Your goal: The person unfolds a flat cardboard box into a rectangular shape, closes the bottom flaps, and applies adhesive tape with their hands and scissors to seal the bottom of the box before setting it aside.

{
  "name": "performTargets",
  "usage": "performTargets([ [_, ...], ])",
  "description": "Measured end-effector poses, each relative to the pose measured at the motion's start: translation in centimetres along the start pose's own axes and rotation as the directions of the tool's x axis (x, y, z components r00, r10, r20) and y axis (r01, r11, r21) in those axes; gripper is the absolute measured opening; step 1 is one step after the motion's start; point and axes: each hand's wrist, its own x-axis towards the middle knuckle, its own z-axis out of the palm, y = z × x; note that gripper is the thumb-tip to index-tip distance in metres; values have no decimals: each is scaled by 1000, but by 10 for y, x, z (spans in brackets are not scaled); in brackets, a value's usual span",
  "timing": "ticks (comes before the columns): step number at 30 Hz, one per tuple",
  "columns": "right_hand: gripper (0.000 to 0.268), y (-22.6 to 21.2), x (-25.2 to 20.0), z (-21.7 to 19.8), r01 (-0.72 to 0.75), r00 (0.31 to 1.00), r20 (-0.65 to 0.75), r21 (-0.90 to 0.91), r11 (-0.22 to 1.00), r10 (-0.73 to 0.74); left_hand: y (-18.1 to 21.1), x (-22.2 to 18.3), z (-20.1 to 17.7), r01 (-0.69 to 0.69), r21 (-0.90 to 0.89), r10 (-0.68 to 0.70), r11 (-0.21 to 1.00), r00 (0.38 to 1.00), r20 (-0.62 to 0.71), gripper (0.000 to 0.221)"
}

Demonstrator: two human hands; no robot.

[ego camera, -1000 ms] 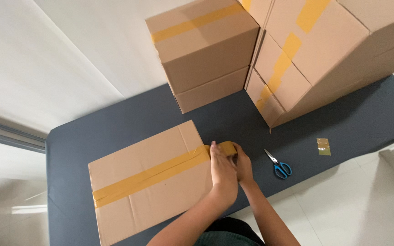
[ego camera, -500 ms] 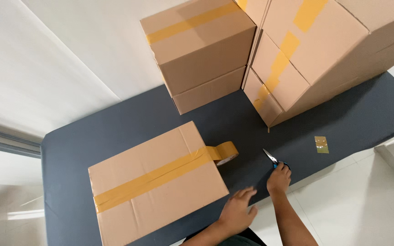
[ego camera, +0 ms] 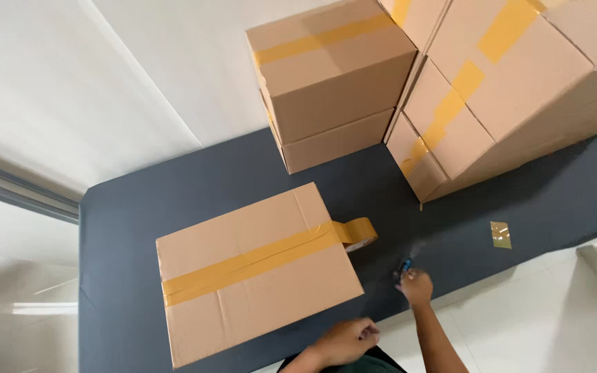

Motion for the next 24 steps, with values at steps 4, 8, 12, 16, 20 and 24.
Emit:
performTargets([
  [4,10,-31,-34,15,-204,977,214,919,337,8,23,-33,-12,-10,-24,12,1000,997,75,40],
  [8,26,-56,-38,30,-272,942,282,959,75,-182,48,-63,-28,-395,30,395,918,918,-15,39],
  [12,41,-168,-119,-7,-351,936,311,844,405,162,84,-94,-66,-629,186,655,755,720,-229,30],
  [16,13,-168,-121,-8,-406,884,441,888,215,-155,109,-100,-103,-582,114,570,805,705,-422,36],
  [20,31,-170,-86,9,-421,907,421,907,-17,23,100,-67,-136,-451,219,490,865,669,-559,29],
  [24,29,-147,-42,26,-296,952,294,955,21,82,94,-35,-154,-369,257,449,893,707,-546,31],
])
